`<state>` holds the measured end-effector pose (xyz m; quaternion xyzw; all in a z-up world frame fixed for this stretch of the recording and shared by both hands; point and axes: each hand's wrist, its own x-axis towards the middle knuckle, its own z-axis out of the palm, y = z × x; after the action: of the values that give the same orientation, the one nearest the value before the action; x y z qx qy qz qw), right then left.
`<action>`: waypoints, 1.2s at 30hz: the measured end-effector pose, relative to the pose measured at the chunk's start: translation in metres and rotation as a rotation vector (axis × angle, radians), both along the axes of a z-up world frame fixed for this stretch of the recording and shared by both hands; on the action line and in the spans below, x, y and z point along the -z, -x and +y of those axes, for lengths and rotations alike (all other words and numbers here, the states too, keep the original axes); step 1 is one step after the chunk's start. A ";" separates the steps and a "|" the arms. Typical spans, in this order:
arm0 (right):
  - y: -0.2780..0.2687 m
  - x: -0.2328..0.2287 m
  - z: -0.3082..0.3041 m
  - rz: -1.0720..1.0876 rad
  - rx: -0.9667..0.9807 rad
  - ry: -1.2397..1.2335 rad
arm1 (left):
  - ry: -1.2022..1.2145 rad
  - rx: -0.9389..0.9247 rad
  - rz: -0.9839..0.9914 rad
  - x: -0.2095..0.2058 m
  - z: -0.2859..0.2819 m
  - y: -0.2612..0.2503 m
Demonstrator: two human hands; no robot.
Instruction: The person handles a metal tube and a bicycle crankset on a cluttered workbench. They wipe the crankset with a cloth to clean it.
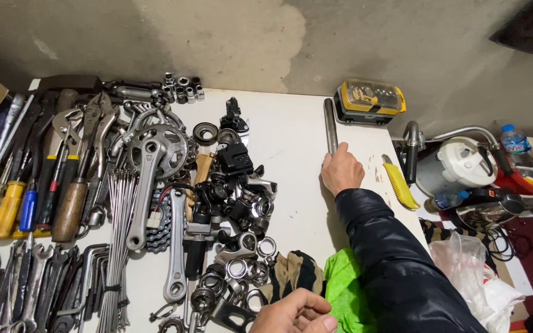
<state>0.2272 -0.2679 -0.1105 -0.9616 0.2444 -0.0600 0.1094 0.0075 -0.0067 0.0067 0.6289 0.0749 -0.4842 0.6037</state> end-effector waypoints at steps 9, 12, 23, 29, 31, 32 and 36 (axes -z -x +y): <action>-0.017 0.041 -0.025 -0.119 -0.052 0.313 | -0.077 0.001 -0.007 -0.007 -0.002 -0.002; -0.018 0.046 -0.027 -0.119 -0.074 0.357 | -0.098 0.019 -0.020 -0.006 -0.002 -0.003; 0.027 -0.027 -0.018 0.138 -0.257 0.238 | -0.118 0.035 0.024 -0.017 -0.005 -0.004; 0.114 -0.149 -0.006 0.518 -0.544 -0.307 | -0.044 0.036 -0.083 0.019 -0.007 0.008; 0.154 -0.170 -0.005 0.524 -0.619 -0.425 | -0.006 0.038 -0.132 0.031 -0.008 0.012; 0.174 -0.177 -0.003 0.604 -0.679 -0.462 | -0.016 0.047 -0.172 0.033 -0.009 0.013; 0.248 -0.154 -0.010 0.626 -0.887 -0.059 | -0.017 -0.010 -0.164 0.021 -0.013 0.014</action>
<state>-0.0210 -0.2777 0.0433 -0.9409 -0.1623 0.2882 0.0732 -0.0068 -0.0197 -0.0146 0.6710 0.0324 -0.4273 0.6050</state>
